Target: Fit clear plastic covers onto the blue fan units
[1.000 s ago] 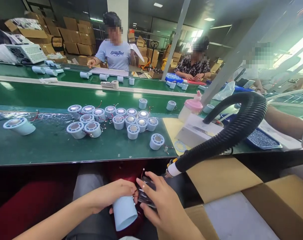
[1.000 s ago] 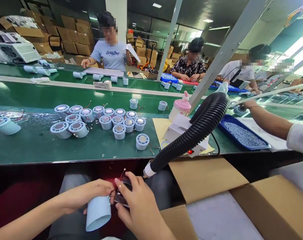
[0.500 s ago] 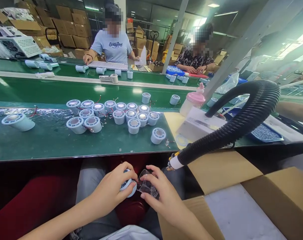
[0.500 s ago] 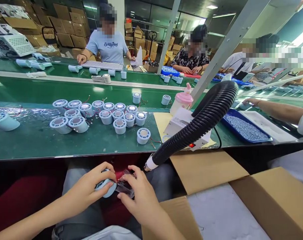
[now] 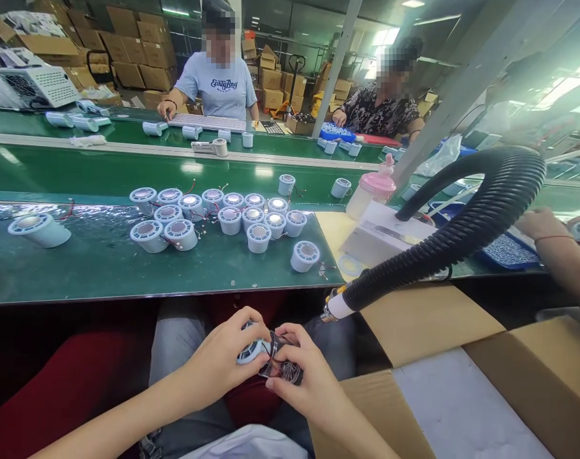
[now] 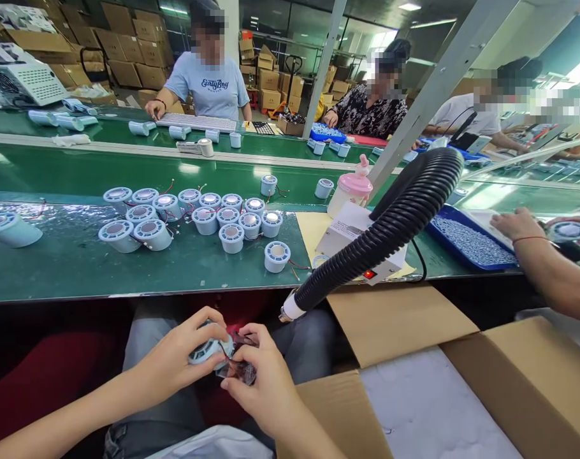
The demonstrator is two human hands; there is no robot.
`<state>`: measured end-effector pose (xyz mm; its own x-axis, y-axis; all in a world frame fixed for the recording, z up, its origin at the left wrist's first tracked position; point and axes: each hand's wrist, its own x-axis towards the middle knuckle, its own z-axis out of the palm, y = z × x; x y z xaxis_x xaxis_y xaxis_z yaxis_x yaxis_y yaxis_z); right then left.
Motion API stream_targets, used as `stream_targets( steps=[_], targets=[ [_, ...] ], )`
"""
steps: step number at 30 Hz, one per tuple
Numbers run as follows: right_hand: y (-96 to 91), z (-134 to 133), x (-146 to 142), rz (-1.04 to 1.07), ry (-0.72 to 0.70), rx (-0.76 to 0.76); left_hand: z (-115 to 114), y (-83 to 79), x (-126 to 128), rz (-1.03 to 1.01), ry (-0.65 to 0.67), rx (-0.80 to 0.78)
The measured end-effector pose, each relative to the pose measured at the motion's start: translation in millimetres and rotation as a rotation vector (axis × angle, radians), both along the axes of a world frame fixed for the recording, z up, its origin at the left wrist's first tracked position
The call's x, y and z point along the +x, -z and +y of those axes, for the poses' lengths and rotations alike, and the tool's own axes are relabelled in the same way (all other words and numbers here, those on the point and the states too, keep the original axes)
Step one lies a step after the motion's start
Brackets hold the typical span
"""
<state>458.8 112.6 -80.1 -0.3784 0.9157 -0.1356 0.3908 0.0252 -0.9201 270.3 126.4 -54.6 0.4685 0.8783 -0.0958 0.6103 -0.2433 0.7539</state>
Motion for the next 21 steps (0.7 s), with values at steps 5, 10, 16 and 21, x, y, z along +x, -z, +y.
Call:
stream_targets(
  steps=[5, 10, 16, 21],
  targets=[
    [-5.4, -3.6, 4.5, -0.025, 0.073, 0.023, -0.8, 2.2, 3.1, -0.230, -0.119, -0.158],
    [-17.9, -0.2, 18.1, 0.178, 0.043, -0.083, -2.4, 24.3, -2.4, -0.259, -0.081, -0.189],
    [-11.5, 3.4, 24.2, 0.348, 0.174, -0.151, -7.6, 28.5, -5.3, -0.274, 0.079, -0.274],
    [-9.3, 6.6, 29.8, 0.495, 0.175, -0.214, -14.0, 23.3, 1.7, -0.543, -0.080, -0.536]
  ],
)
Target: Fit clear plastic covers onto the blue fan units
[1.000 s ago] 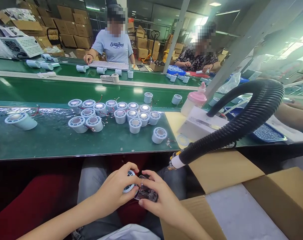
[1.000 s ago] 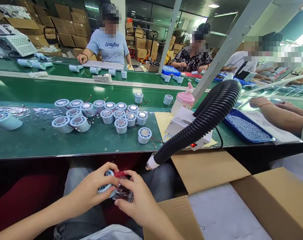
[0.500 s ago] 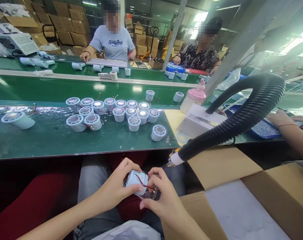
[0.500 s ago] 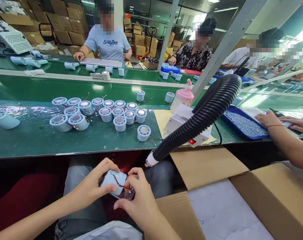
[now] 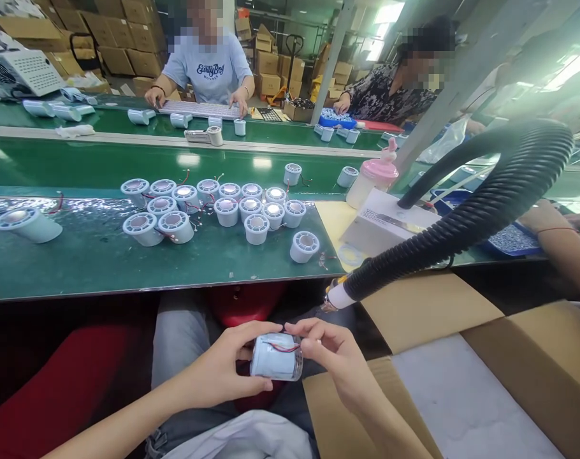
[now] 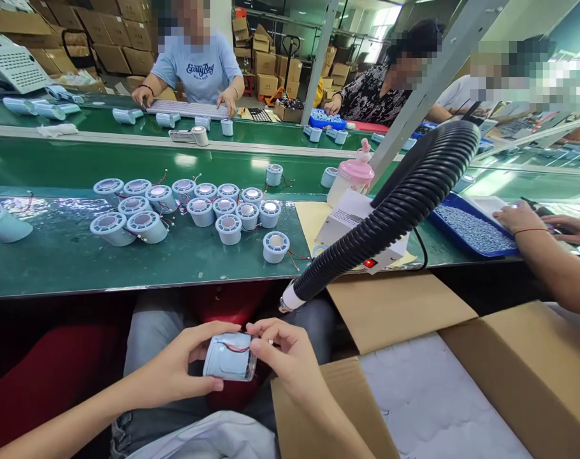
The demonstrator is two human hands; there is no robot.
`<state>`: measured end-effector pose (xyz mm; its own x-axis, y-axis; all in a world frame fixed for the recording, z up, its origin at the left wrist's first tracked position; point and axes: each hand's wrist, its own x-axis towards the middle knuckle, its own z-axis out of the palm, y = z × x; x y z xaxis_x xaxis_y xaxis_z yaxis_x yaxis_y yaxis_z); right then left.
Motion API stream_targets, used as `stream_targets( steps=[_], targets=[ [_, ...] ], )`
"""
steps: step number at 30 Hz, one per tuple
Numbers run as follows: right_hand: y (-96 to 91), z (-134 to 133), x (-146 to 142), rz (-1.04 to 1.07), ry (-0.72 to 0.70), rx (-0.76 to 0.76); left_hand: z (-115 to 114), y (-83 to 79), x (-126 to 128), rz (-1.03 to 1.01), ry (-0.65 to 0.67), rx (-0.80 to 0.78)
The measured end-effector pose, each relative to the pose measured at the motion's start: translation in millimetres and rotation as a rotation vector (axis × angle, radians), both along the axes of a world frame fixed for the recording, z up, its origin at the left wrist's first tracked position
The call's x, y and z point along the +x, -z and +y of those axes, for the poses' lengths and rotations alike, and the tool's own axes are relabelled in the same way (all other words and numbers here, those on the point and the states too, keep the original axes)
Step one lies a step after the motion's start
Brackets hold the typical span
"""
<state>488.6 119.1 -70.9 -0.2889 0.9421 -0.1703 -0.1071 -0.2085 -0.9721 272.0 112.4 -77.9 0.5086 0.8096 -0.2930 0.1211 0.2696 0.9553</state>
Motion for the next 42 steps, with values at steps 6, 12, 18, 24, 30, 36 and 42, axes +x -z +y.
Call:
stream_targets(
  steps=[6, 12, 18, 24, 30, 36, 42],
  targets=[
    [-2.7, -6.7, 10.6, -0.422, -0.234, 0.470, -2.8, 3.9, 4.1, -0.304, -0.105, -0.259],
    [-1.8, -9.8, 13.5, -0.400, -0.202, 0.441, -3.3, -8.2, -2.1, -0.085, -0.031, -0.113],
    [-2.9, -13.3, 12.4, -0.342, -0.192, 0.386, -5.8, -13.0, -2.6, -0.087, -0.035, -0.095],
    [0.0, -16.6, 12.8, -0.363, -0.178, 0.484, -7.6, -15.1, -1.5, -0.111, -0.023, -0.150],
    [-3.4, -17.1, 11.6, -0.221, -0.192, 0.282, -6.6, -24.4, -4.8, 0.079, 0.010, 0.045],
    [-12.0, -16.1, 11.0, -0.097, -0.210, 0.097, -6.2, -28.8, -7.4, 0.172, 0.071, 0.195],
    [-16.9, -14.8, 8.3, 0.017, -0.228, -0.088, -5.3, -29.8, -8.5, 0.253, 0.100, 0.251]
  ],
)
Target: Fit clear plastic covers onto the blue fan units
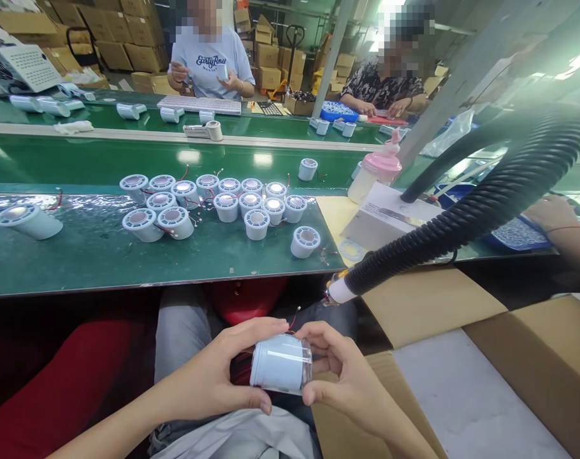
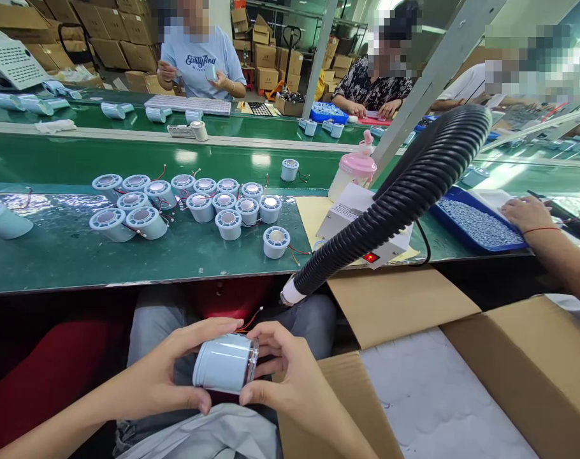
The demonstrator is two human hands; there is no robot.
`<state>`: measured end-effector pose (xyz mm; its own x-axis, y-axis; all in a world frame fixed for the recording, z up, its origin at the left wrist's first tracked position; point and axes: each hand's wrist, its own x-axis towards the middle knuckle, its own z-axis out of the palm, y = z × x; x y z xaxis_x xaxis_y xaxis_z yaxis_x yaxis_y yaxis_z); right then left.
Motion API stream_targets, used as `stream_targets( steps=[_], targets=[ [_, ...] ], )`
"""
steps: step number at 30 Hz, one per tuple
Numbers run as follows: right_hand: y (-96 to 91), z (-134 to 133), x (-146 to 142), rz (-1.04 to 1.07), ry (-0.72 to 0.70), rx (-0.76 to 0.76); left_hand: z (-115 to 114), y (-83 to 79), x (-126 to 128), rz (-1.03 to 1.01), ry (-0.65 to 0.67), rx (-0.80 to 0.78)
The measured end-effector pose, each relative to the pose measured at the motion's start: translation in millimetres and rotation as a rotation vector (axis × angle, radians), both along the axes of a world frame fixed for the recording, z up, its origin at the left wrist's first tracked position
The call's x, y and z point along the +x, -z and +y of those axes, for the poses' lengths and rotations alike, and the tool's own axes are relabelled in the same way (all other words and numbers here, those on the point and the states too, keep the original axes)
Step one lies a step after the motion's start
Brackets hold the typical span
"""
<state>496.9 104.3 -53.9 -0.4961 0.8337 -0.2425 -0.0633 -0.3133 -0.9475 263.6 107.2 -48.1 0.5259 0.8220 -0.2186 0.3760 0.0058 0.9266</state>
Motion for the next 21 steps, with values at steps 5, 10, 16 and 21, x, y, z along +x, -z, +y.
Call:
stream_targets(
  steps=[5, 10, 16, 21],
  targets=[
    [3.9, 0.8, -1.9, 0.096, 0.005, -0.129, 1.1, -1.5, 0.6, -0.004, 0.034, 0.054],
    [6.4, 0.6, -4.9, 0.139, 0.003, -0.177, 2.2, -4.4, 1.3, 0.002, 0.042, 0.065],
    [11.9, -0.8, -8.6, 0.157, -0.012, -0.244, 1.5, -1.8, -0.2, -0.028, 0.089, 0.155],
    [19.8, -5.1, -9.6, 0.129, -0.017, -0.320, 2.7, 0.0, -0.6, -0.097, 0.112, 0.180]
  ],
)
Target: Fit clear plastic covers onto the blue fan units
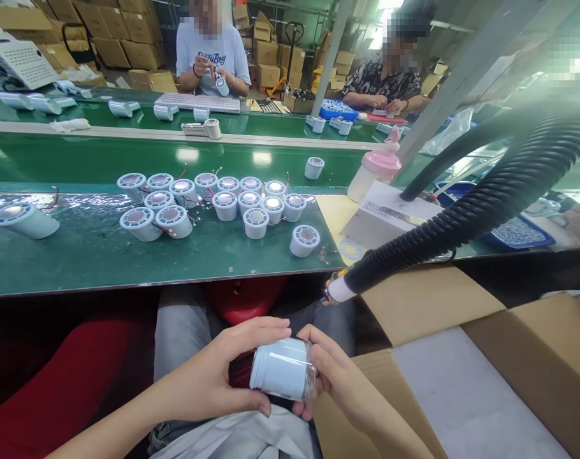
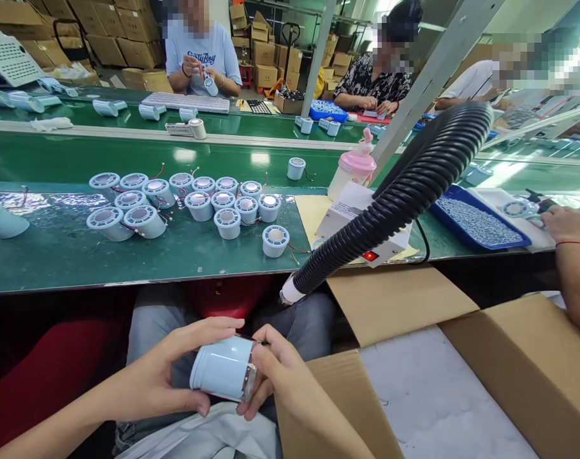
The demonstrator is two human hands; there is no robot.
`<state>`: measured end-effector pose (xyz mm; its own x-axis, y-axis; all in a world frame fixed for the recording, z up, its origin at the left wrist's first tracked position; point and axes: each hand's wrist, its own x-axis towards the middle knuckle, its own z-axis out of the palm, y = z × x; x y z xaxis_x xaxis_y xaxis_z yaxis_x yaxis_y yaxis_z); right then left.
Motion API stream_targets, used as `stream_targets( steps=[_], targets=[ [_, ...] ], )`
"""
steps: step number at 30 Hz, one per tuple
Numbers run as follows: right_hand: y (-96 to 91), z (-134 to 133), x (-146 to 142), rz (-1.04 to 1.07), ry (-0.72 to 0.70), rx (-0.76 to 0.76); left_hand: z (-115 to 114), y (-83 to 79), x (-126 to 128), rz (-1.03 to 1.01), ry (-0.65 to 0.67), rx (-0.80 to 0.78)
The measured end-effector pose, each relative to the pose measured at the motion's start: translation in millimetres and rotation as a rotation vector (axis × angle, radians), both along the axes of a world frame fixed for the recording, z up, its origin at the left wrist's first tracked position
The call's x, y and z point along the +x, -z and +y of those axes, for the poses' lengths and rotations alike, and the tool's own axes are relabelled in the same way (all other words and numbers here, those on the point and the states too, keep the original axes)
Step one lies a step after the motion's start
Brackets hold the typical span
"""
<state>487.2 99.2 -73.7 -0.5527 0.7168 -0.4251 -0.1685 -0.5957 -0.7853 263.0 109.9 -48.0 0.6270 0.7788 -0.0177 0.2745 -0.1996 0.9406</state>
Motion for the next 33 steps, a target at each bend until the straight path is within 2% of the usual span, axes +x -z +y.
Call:
stream_targets(
  steps=[4, 7, 10, 16, 20, 23, 26, 29, 33],
  targets=[
    [-1.8, 0.7, -5.4, 0.030, -0.013, -0.085, -1.3, 0.3, 0.9, -0.052, -0.016, -0.091],
    [-0.1, 3.0, -8.9, 0.087, 0.000, -0.171, 2.1, 5.2, 4.5, -0.187, -0.054, -0.339],
    [11.3, 5.0, -8.4, 0.150, 0.092, -0.271, 16.5, 18.9, 13.5, -0.343, -0.073, -0.534],
    [52.4, 14.9, 1.5, 0.164, 0.342, -0.292, 65.1, 60.4, 48.6, -0.428, -0.011, -0.626],
    [67.2, 27.0, 8.4, 0.173, 0.437, -0.287, 86.7, 71.4, 66.6, -0.401, 0.050, -0.611],
    [65.2, 34.2, 11.4, 0.173, 0.422, -0.300, 91.9, 66.3, 68.0, -0.376, 0.072, -0.582],
    [55.0, 34.1, 11.5, 0.161, 0.371, -0.321, 87.1, 53.4, 59.5, -0.331, 0.070, -0.562],
    [39.5, 25.0, 10.8, 0.151, 0.275, -0.370, 72.6, 36.4, 46.2, -0.217, 0.085, -0.517],
    [16.8, 9.1, 11.1, 0.140, 0.091, -0.489, 45.6, 15.5, 31.5, -0.005, 0.108, -0.373]
  ],
)
